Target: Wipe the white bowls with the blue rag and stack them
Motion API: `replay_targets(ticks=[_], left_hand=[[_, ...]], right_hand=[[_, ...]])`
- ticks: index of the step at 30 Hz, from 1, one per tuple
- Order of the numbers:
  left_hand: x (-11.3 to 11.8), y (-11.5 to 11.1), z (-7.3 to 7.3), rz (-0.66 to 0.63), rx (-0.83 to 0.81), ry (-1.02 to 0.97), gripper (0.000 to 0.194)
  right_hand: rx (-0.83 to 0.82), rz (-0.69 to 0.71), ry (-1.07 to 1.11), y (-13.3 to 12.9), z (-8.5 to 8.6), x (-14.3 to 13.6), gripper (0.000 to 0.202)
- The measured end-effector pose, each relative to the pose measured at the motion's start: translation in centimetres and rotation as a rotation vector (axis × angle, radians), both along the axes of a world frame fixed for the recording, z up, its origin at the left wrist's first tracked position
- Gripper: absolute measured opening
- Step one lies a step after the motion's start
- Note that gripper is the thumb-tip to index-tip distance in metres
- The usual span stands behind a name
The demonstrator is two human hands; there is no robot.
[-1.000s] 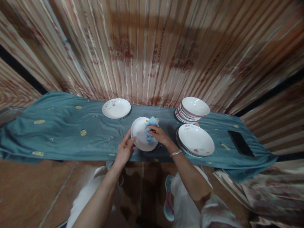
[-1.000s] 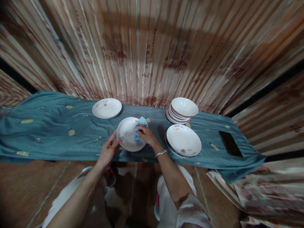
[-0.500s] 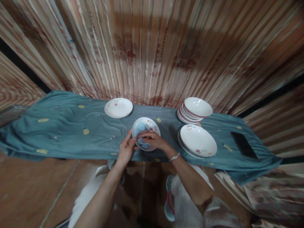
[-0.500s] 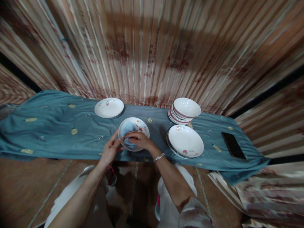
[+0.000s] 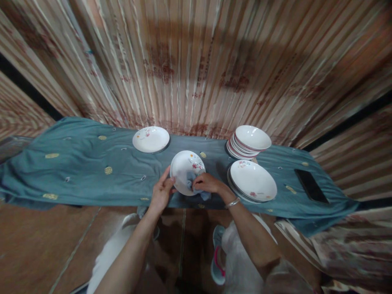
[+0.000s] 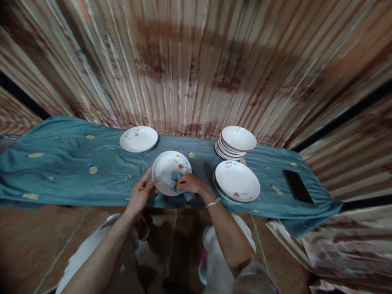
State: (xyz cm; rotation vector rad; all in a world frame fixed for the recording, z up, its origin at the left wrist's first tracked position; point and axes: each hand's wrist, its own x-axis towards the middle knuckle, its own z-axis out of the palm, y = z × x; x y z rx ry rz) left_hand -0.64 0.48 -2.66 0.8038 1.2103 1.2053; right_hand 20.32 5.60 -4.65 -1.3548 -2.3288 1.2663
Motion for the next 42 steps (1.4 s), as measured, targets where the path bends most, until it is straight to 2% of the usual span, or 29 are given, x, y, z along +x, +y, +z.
replay_targets(ticks=[5,13,20,25,34,38,42], left_hand=[[0.0,0.0,0.0,0.001,0.015,0.027,0.108],[-0.1,0.0,0.0,-0.023,0.037,0.032,0.104],[0.1,0.0,0.0,-0.024,0.023,0.015,0.104],[0.2,0.1,-0.2,-0.022,0.027,-0.006,0.104],[0.0,0.0,-0.4,-0.026,0.023,0.008,0.100],[0.0,0.1,-0.7,-0.034,0.035,0.005,0.096],[-0.1,0.0,-0.6,-0.038,0.034,0.008,0.098]], right_hand=[[0.187,-0.149,-0.148,-0.1,0.3,0.1,0.020],[0.436,-0.327,-0.099,1.2,-1.3,0.1,0.022],[0.499,-0.381,0.045,2.4,-1.5,-1.0,0.024],[0.556,-0.356,0.142,3.1,-1.4,-2.0,0.032],[0.506,-0.383,0.395,3.4,-0.7,-4.5,0.030],[0.406,-0.402,0.529,3.3,-0.2,-5.5,0.025],[0.265,-0.355,0.728,2.7,0.5,-6.0,0.026]])
